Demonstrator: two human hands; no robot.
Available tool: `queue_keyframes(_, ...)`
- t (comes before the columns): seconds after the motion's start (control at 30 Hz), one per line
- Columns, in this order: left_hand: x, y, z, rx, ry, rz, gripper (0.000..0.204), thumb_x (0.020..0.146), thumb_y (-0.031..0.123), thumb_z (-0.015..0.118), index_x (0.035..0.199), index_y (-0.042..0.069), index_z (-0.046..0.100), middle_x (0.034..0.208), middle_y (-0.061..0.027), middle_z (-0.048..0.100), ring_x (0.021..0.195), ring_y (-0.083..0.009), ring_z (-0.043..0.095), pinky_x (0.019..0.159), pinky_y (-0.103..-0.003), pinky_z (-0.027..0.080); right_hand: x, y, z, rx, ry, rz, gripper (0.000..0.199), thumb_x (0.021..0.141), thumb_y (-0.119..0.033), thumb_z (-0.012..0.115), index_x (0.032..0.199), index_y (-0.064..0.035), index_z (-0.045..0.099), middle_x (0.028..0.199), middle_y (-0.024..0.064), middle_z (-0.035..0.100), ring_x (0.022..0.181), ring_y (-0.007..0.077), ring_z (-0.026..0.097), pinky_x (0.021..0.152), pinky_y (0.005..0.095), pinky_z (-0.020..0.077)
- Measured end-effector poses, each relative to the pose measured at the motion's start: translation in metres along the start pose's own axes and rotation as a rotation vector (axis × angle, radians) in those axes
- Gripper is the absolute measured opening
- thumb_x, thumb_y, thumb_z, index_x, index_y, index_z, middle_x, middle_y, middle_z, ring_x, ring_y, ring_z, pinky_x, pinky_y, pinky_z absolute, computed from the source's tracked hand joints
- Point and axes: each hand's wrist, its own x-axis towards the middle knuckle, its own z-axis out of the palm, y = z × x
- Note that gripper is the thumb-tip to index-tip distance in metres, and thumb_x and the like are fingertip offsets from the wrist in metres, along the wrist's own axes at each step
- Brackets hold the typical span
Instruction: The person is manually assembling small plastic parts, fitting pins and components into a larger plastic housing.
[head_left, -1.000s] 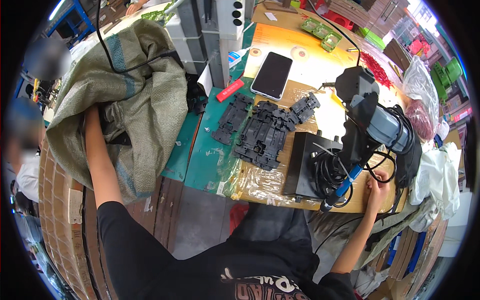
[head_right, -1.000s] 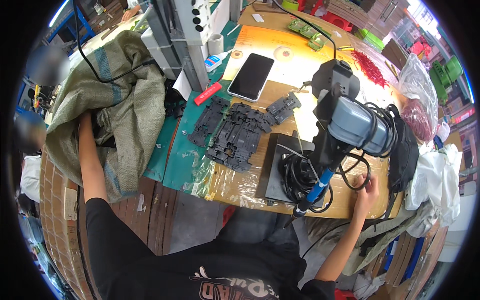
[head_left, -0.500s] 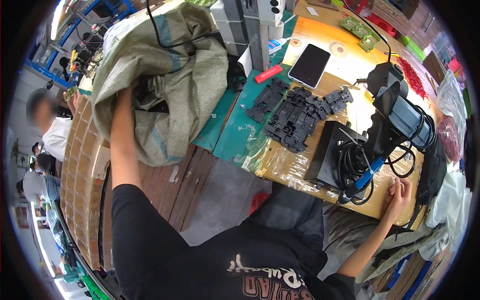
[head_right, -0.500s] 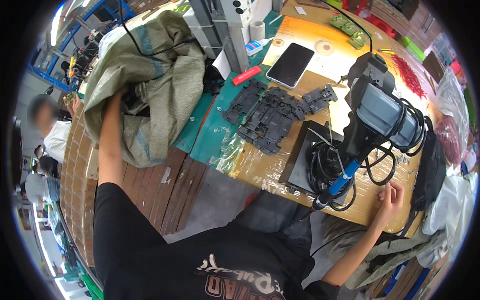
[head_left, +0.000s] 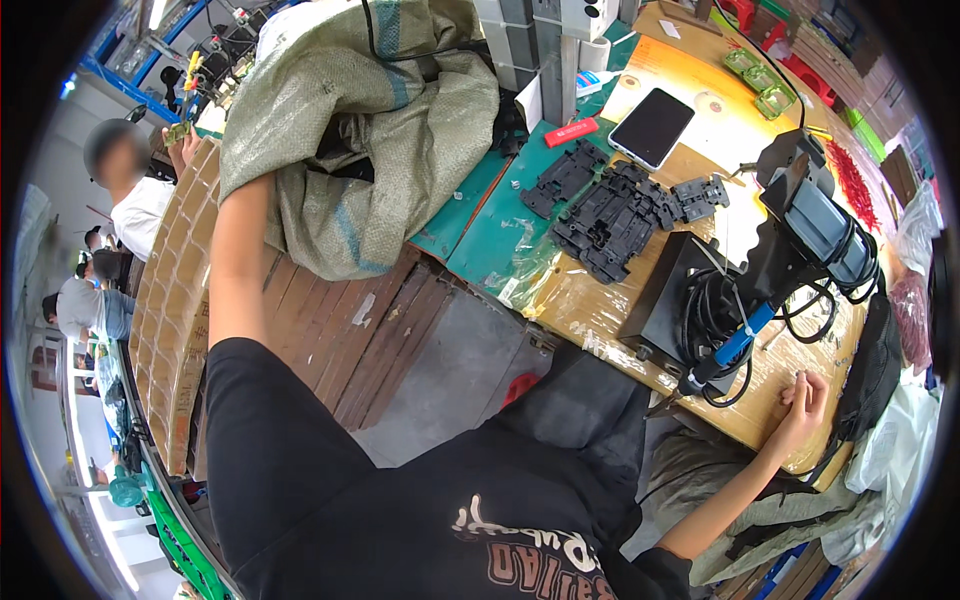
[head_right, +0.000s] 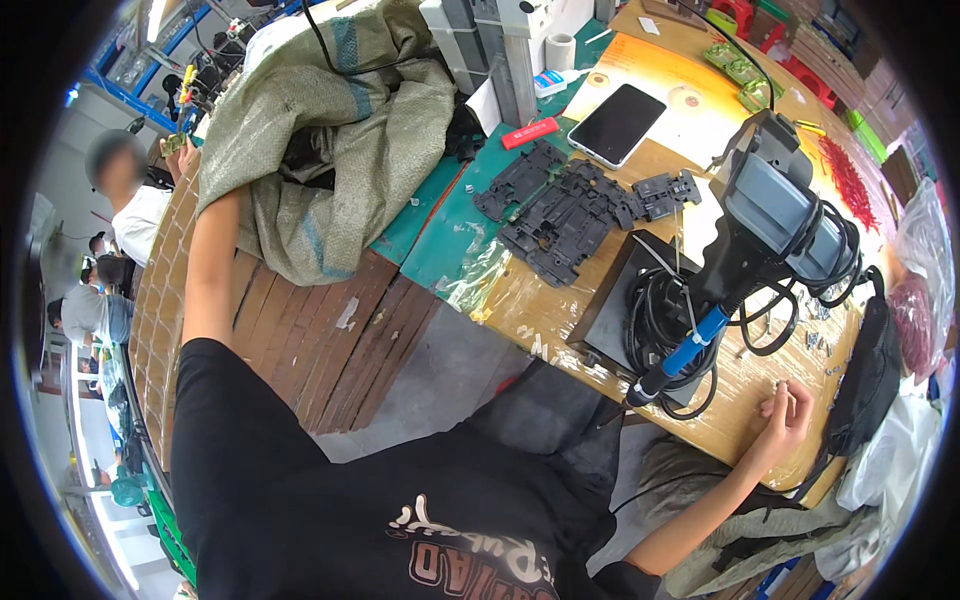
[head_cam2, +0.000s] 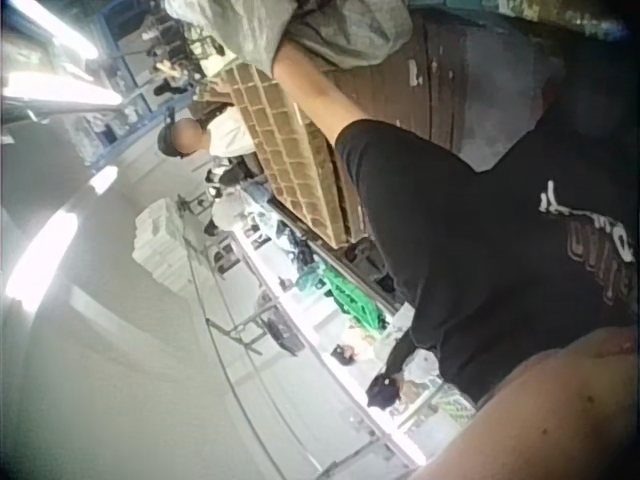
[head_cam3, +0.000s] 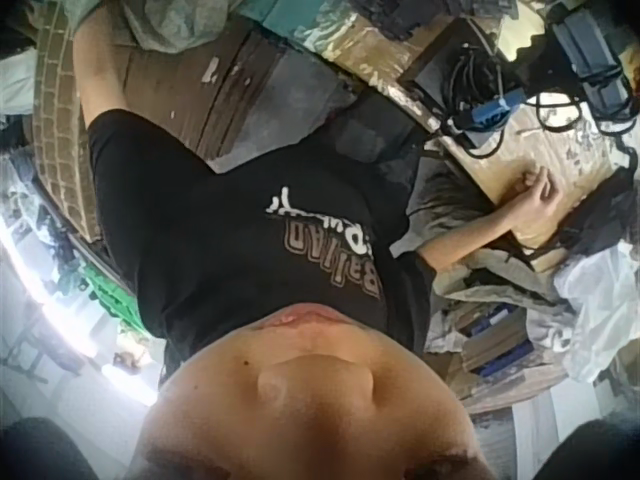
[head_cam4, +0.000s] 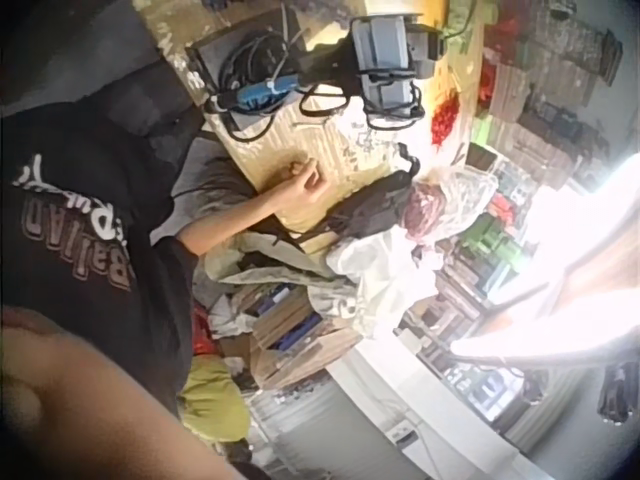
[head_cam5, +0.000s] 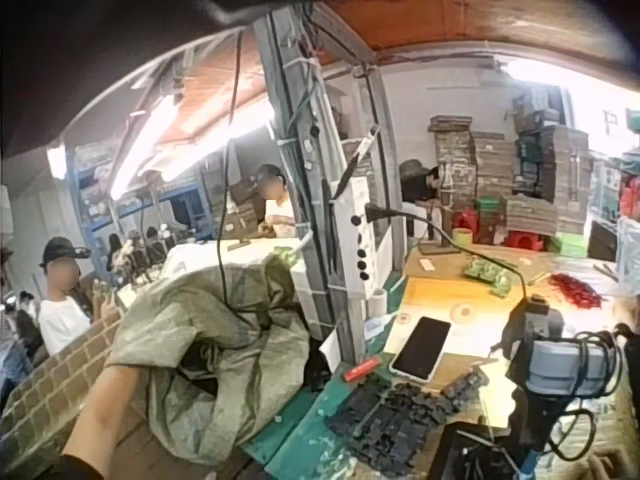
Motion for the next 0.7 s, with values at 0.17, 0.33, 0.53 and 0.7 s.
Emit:
queue_keyframes(0.17,-0.002,0.006,-0.029,-0.098,0.07,-0.053,0.048,0.084,0.026,0.047,0.129,0.016,0.034,0.126,-0.0086,0.044,0.113,-0.0284,0.044,0.09,-0.05,0.038,-0.001,0.0,-0.002,0.013,-0.033,0.025,0.009,0.083,-0.006,0.055,0.089,-0.0001,0.053,0.066,-0.0001,0.046,0.056,0.0051,0.04,0.052,0.0185,0.0325)
queue_keyframes(0.33,0.014,0.01,-0.008,-0.246,0.113,-0.104,0.047,0.085,0.027,0.047,0.129,0.016,0.034,0.126,-0.0083,0.044,0.113,-0.0283,0.045,0.089,-0.051,0.039,-0.001,0.003,-0.009,-0.003,-0.022,-0.014,0.011,0.083,-0.008,0.056,0.09,0.0,0.053,0.067,0.0,0.046,0.057,0.0055,0.041,0.052,0.0184,0.0326)
queue_keyframes(0.53,0.004,0.032,0.032,-0.415,0.189,-0.156,0.047,0.085,0.027,0.046,0.129,0.016,0.033,0.125,-0.008,0.045,0.113,-0.0282,0.045,0.089,-0.052,0.039,0.0,0.003,-0.001,0.012,-0.034,-0.024,0.008,0.082,-0.005,0.056,0.086,0.001,0.054,0.068,0.0008,0.048,0.056,0.0062,0.04,0.052,0.0192,0.0335)
queue_keyframes(0.7,-0.032,0.05,0.055,-0.571,0.221,-0.194,0.047,0.085,0.027,0.046,0.129,0.016,0.033,0.125,-0.0077,0.045,0.112,-0.0282,0.045,0.088,-0.052,0.039,-0.002,0.001,-0.003,0.006,-0.013,-0.013,0.007,0.082,-0.004,0.056,0.086,0.0007,0.054,0.067,0.0005,0.047,0.056,0.006,0.04,0.052,0.0193,0.0337)
